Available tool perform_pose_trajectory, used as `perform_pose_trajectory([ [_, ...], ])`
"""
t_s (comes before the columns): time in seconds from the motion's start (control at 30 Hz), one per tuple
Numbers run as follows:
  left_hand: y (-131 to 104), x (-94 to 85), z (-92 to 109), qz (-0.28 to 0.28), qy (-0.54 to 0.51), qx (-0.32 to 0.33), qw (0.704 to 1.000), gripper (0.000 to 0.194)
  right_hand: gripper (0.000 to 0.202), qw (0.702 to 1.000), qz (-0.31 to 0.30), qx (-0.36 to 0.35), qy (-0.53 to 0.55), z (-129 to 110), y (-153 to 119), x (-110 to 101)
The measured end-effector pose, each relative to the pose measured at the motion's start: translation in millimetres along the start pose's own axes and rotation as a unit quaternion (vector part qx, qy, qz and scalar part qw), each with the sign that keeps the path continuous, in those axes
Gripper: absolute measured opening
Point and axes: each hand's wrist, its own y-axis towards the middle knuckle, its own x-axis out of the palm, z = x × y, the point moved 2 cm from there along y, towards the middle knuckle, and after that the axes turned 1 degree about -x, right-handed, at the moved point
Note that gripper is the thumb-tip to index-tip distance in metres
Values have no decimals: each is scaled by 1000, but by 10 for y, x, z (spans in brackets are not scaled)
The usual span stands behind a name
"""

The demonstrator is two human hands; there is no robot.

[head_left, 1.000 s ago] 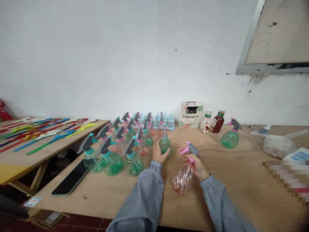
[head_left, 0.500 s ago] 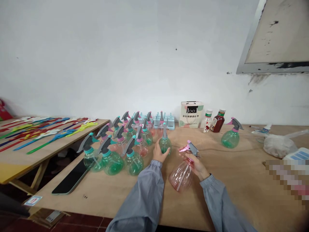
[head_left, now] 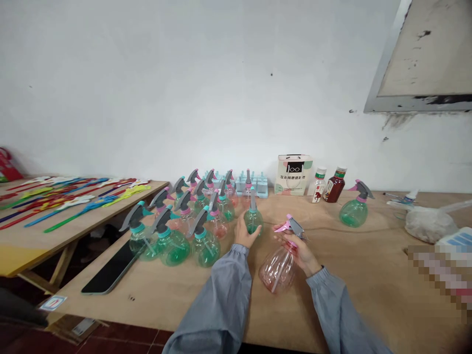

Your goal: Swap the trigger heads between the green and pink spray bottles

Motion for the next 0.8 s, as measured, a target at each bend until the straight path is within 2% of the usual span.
perform_pose_trajectory([
  [0.07,0,-82,121,45,12,20,999,86,34,1000,9,1,6,9,11,-12],
  [0.13,-2,-189,288,89,15,54,994,81,36,1000,21,7,7,-1,21,-18],
  [0.27,-7,-378,643,126,-14,107,986,43,40,999,38,23,0,-79,16,-13],
  [0.33,-12,-419,791,108,-47,104,988,25,39,999,33,34,-7,-107,0,-4],
  [0.37,-20,-418,857,82,-66,101,989,19,37,999,26,42,-11,-108,-7,2],
  [0.47,-89,-344,1009,-46,-122,86,988,15,32,999,9,49,-5,-67,-11,3],
  [0.53,-183,-268,1050,-133,-153,70,977,20,31,999,19,38,14,-28,11,-25],
  [0.6,-286,-215,1026,-159,-174,44,971,32,30,998,36,23,38,-6,48,-75],
  [0.67,-358,-200,949,-127,-187,18,974,38,31,997,46,9,63,-11,87,-137],
  [0.8,-341,-254,763,-12,-164,10,986,29,26,992,69,-24,99,-74,124,-259],
])
